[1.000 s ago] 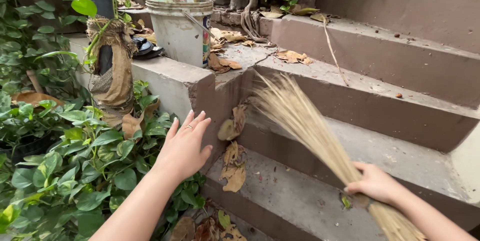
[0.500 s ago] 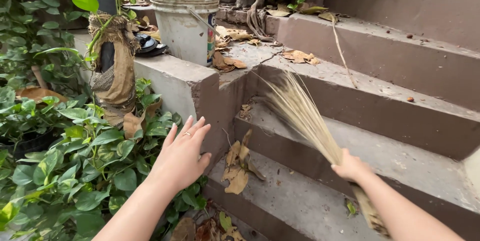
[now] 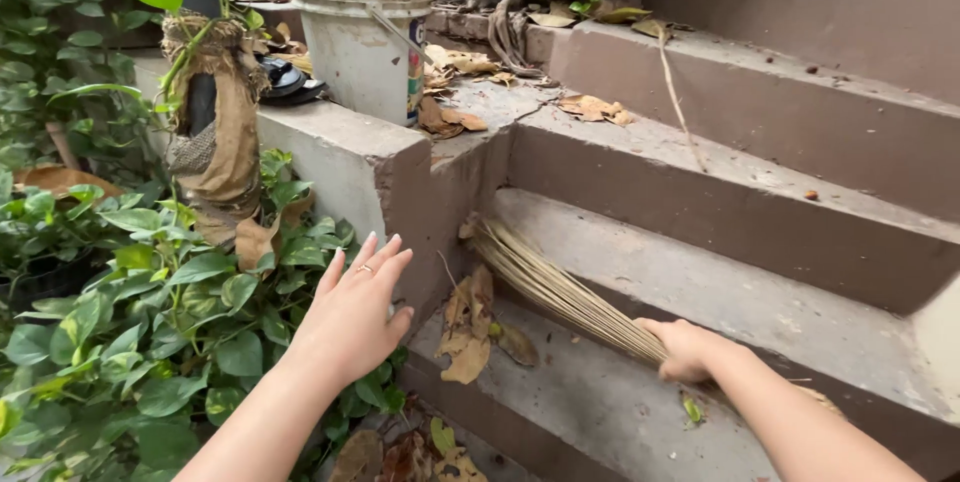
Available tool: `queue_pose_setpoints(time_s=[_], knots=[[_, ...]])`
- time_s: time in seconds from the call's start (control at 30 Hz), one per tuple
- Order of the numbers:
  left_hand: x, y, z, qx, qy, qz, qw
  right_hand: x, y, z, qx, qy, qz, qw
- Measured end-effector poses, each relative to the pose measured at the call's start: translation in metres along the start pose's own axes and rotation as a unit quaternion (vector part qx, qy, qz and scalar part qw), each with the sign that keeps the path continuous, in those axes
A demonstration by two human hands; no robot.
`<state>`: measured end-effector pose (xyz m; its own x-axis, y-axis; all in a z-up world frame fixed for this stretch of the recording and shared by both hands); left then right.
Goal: The person is sweeping dry leaves and debris from outdoor concrete stairs using a small hand broom.
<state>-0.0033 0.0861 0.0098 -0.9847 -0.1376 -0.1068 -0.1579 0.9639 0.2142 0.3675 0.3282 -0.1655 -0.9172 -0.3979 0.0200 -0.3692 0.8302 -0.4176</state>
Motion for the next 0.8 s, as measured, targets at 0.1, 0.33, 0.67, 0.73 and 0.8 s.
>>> queue_pose_setpoints(time_s=[0.1,0.33,0.67,0.73,0.8], knots=[[-0.008,0.002,0.0,-0.003,-0.005,0.009,1.0,-0.018,-0.039,0.006,-0.032,-0.095,0.007,0.995],[-0.028,0.01,0.003,-0.013,-0.007,0.041,0.999,-0.09,-0.088,0.028,-0.095,-0.177,0.056,0.978],[-0.032,0.017,-0.005,-0.012,0.001,0.04,0.999,-0.119,-0.08,0.001,-0.165,-0.125,0.152,0.967],[-0.025,0.02,-0.011,-0.015,0.006,0.034,0.999,-0.109,-0.061,-0.008,-0.173,-0.099,0.157,0.967],[-0.019,0.023,-0.017,-0.011,0.025,0.027,0.999,-0.094,-0.042,-0.017,-0.193,-0.018,0.156,0.969]])
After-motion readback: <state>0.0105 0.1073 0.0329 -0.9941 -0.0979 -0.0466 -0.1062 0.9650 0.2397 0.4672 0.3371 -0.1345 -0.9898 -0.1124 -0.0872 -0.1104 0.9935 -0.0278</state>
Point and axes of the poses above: each hand's wrist, its own y-axis towards the middle knuckle, its own z-axis out of the palm, x = y × z, the point moved 8 cm from there along y, towards the middle knuckle
